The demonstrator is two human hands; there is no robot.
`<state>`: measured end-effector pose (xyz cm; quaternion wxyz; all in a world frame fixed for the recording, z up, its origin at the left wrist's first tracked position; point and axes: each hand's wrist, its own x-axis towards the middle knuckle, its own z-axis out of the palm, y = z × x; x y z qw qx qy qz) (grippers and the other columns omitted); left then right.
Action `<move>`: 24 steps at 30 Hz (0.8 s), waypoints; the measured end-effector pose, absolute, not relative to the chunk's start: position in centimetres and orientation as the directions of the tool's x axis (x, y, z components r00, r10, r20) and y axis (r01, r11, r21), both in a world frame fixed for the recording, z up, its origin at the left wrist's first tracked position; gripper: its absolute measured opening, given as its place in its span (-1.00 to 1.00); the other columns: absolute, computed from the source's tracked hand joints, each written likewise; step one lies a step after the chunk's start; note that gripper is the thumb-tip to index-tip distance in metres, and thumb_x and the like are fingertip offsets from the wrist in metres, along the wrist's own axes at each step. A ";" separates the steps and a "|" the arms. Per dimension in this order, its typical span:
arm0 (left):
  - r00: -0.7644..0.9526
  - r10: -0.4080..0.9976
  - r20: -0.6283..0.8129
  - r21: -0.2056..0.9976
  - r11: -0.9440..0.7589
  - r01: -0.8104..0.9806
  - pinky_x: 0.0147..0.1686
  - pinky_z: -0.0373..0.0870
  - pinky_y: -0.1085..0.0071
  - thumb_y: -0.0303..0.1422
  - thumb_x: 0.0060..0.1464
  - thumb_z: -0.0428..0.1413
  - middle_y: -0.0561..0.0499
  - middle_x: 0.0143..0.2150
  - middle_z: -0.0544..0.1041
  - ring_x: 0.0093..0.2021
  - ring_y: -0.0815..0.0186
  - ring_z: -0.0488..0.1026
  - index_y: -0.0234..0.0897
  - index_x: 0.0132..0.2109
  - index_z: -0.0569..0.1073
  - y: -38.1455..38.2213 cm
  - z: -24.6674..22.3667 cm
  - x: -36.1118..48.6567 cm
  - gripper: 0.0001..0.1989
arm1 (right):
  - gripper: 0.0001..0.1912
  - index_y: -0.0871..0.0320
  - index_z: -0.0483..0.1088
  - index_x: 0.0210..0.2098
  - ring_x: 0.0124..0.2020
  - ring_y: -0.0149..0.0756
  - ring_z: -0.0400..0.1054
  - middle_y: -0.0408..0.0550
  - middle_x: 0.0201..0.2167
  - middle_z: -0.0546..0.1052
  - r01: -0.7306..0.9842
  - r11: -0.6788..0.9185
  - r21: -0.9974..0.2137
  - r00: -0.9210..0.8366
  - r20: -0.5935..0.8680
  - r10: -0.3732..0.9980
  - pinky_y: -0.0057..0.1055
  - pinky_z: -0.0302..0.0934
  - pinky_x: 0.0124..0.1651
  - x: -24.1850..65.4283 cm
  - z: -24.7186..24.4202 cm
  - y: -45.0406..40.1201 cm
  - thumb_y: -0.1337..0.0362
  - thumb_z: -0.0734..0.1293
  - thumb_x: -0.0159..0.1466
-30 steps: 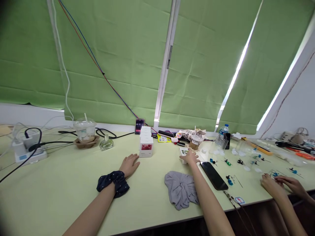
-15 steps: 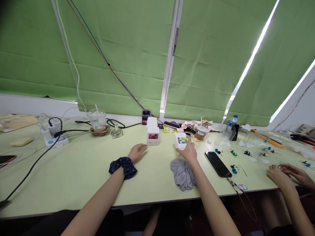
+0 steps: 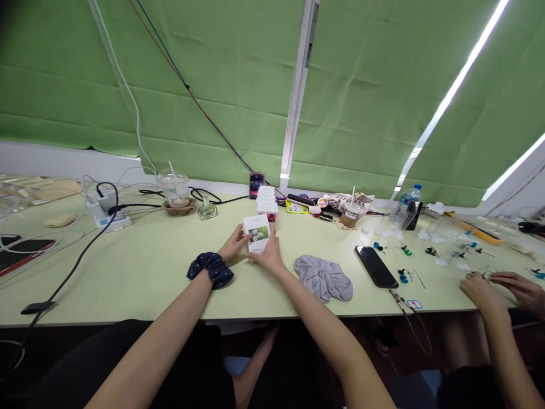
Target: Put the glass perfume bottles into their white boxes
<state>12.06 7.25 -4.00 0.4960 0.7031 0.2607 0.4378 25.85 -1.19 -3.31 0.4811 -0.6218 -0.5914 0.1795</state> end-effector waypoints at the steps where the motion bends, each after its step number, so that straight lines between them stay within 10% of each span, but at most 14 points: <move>1: 0.469 0.803 0.367 0.924 -0.373 -0.083 -0.06 0.39 0.20 -0.03 -0.02 0.15 -0.10 0.00 0.45 -0.05 0.14 0.45 -0.14 0.09 0.26 7.1 -3.9 12.1 -0.43 | 0.17 0.08 -0.19 0.29 0.15 0.00 0.16 0.11 0.15 0.25 0.540 0.190 -0.820 0.240 0.366 0.899 -0.10 0.14 0.12 25.7 -3.5 -1.1 0.15 0.51 -0.16; 13: 0.435 0.805 0.404 0.909 -0.301 -0.288 -0.17 0.37 0.39 -0.31 -0.17 0.28 0.02 -0.11 0.42 -0.17 0.30 0.43 -0.21 -0.23 0.29 6.1 -1.7 12.2 -0.62 | -0.12 0.10 -0.12 0.25 -0.18 -0.21 0.41 -0.05 -0.17 0.46 0.345 0.183 -0.921 0.240 0.275 0.931 -0.26 0.28 -0.06 27.1 -4.3 -1.8 0.29 0.39 0.04; 24: 0.459 0.810 0.365 0.921 -0.243 -0.303 -0.27 0.33 0.41 -0.45 -0.17 0.20 0.09 -0.34 0.52 -0.25 0.28 0.45 -0.23 -0.36 0.31 6.2 -1.4 11.9 -0.79 | -0.54 -0.04 -0.02 0.21 0.20 -0.22 0.12 -0.02 0.16 0.21 0.421 0.449 -0.788 0.502 0.614 0.609 -0.10 0.15 0.13 31.8 9.0 -11.9 0.16 0.09 0.34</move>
